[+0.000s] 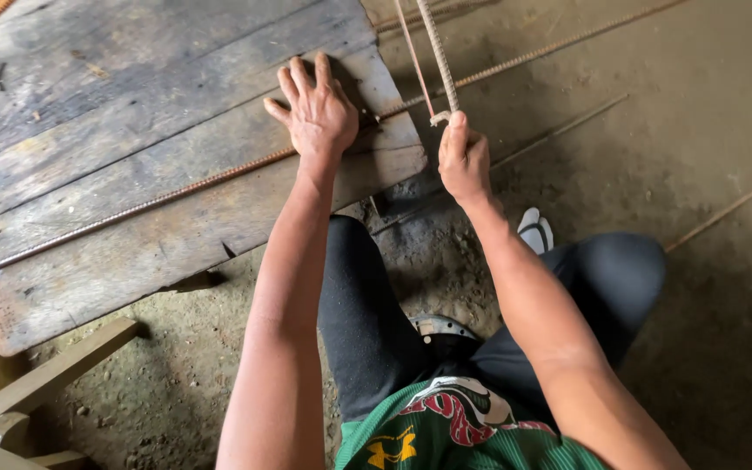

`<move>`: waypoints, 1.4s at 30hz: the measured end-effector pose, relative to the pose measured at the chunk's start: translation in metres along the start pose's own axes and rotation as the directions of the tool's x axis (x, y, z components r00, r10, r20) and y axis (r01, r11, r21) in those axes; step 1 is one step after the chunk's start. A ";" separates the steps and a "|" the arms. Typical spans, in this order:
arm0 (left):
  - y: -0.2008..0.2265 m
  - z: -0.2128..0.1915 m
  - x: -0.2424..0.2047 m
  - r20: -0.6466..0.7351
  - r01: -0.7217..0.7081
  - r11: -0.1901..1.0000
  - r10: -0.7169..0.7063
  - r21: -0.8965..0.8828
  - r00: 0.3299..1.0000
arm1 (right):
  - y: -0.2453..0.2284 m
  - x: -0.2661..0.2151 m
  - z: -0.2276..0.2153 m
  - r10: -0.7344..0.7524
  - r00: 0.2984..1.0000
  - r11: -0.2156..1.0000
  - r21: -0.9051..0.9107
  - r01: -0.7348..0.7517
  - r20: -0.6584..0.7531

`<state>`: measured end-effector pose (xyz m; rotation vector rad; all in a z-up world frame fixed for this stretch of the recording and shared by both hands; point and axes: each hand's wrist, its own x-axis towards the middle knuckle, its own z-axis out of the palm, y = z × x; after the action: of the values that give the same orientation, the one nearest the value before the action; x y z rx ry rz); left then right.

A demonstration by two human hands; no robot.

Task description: Using a manual hacksaw to cut through a piece of metal rebar on a wooden workbench

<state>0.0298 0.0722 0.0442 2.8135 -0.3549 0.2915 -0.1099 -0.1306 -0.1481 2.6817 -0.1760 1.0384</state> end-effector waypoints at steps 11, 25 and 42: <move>-0.011 -0.001 -0.008 0.121 -0.104 0.994 0.108 -0.039 0.987 | -0.007 0.087 -0.155 0.340 0.724 -0.118 0.791 -0.600 0.600; -0.060 0.038 -0.030 -0.222 -0.613 0.738 0.571 -0.283 0.790 | -0.012 0.078 -0.135 0.419 0.665 -0.239 0.782 -0.576 0.618; -0.058 0.033 -0.034 -0.147 -0.597 0.764 0.580 -0.243 0.802 | -0.008 0.074 -0.136 0.404 0.703 -0.187 0.805 -0.563 0.586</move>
<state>0.0186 0.1233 -0.0095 2.3329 -1.1774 0.4197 -0.1413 -0.0852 -0.0026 4.2068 -0.9938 1.6425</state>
